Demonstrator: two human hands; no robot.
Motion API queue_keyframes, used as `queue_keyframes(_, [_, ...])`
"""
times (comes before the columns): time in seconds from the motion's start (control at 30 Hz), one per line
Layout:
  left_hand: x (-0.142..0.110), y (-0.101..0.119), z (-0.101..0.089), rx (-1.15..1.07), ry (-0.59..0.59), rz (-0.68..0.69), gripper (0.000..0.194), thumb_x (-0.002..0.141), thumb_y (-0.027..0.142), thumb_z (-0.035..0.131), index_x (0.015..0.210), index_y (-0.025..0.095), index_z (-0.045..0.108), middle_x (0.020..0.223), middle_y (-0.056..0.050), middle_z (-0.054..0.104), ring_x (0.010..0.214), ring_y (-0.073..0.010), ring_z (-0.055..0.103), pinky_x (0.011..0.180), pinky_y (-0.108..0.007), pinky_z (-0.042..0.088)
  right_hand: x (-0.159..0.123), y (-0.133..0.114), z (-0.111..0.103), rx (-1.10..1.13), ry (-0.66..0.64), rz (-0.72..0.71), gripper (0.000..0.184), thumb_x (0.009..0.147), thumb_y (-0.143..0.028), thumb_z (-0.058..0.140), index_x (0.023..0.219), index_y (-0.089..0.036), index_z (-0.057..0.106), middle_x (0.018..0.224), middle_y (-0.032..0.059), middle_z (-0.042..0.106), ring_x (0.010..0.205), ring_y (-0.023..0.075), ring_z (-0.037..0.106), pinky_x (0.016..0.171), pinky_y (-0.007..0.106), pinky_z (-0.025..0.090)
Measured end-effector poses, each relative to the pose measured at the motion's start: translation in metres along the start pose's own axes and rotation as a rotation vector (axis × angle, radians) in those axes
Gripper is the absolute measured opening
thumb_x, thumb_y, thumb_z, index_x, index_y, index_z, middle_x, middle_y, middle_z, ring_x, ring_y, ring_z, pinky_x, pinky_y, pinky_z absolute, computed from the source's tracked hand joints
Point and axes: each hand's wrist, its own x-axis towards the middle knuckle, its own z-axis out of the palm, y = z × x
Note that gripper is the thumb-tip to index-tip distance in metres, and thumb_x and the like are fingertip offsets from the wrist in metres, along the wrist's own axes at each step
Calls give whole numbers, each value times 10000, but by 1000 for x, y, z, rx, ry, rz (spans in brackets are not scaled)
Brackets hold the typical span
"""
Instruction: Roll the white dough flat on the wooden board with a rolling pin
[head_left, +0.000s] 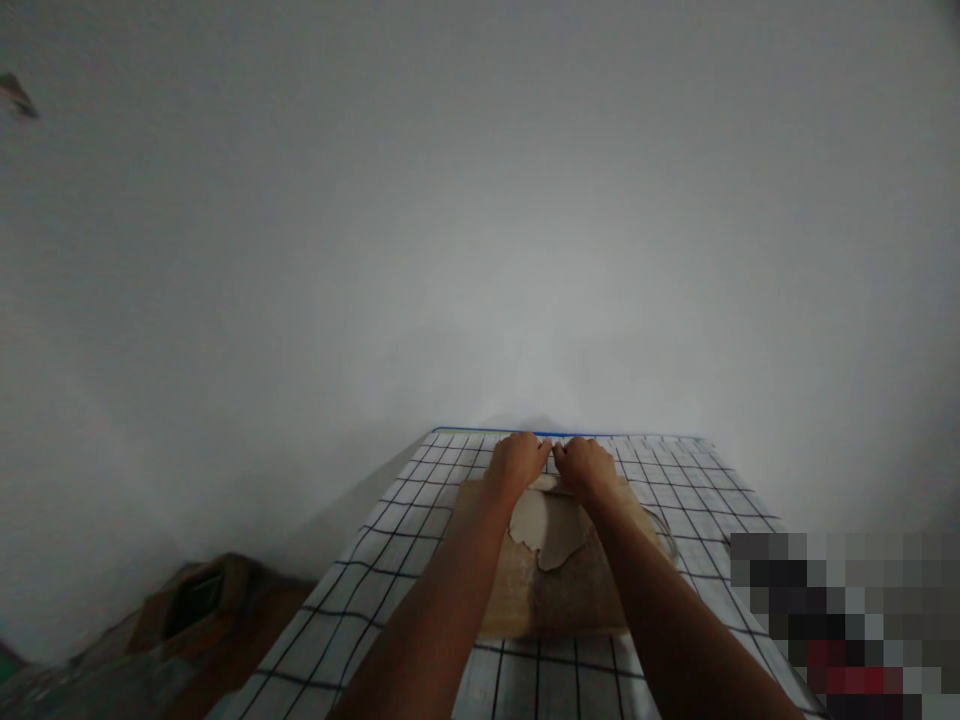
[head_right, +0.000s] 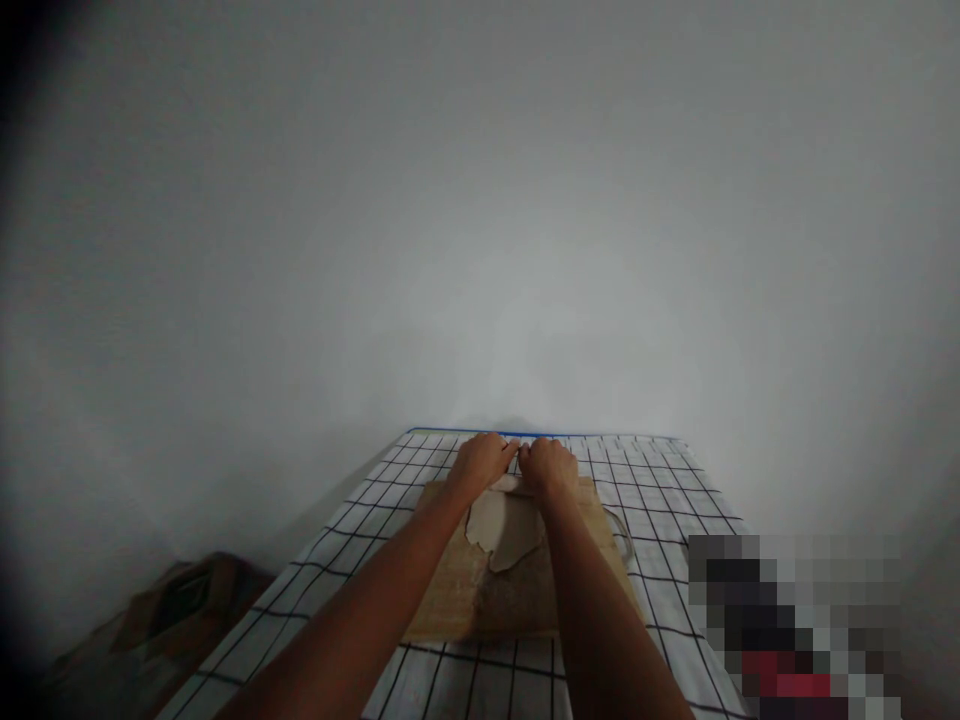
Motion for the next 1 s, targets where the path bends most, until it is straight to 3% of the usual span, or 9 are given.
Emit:
queue_keyframes(0.23, [20,-5,9,-81,-9,22,559,1043,582,388,1085,227,817,1064,-153,800,1023,-270,757,881,-344,546,19,6,9,10,7,-14,449,1049,-433,420,1099,-163,775,1093,195,765,1057,300,739,901,372,537])
queue_keyframes(0.43, [18,-5,12,-60,20,-7,485,1016,525,437,1065,229,819,1053,-151,801,1034,-280,754,870,-350,554,19,8,10,20,3,-4,392,1022,-379,451,1100,-166,771,1111,192,758,1045,308,737,872,375,539])
queue_keyframes(0.57, [7,-4,12,-49,27,-44,505,1013,509,413,1074,207,813,1080,-155,796,1045,-277,751,895,-360,555,7,5,8,-5,45,-17,387,1022,-325,424,1121,-151,755,1183,204,733,1098,303,710,915,393,516])
queue_keyframes(0.73, [-15,-3,12,-45,67,-67,481,1020,418,391,1079,180,805,1127,-158,783,1097,-293,726,937,-406,550,-17,-2,5,-35,105,0,388,1028,-341,427,1169,-148,733,1197,210,714,1168,343,658,1003,492,457])
queue_keyframes(0.9, [-40,1,9,-21,124,-91,386,1017,360,450,1139,192,776,1245,-154,742,1195,-331,661,1045,-550,481,-45,-4,3,-34,148,-5,383,1052,-331,397,1162,-156,719,1166,197,720,1153,347,653,1041,545,405])
queue_keyframes(1.0, [-55,3,3,-5,111,-33,387,1042,399,440,1146,225,770,1254,-129,745,1227,-336,635,1124,-647,390,-59,-2,2,-46,164,-39,385,1057,-318,392,1138,-162,734,1167,191,730,1162,345,643,1106,597,331])
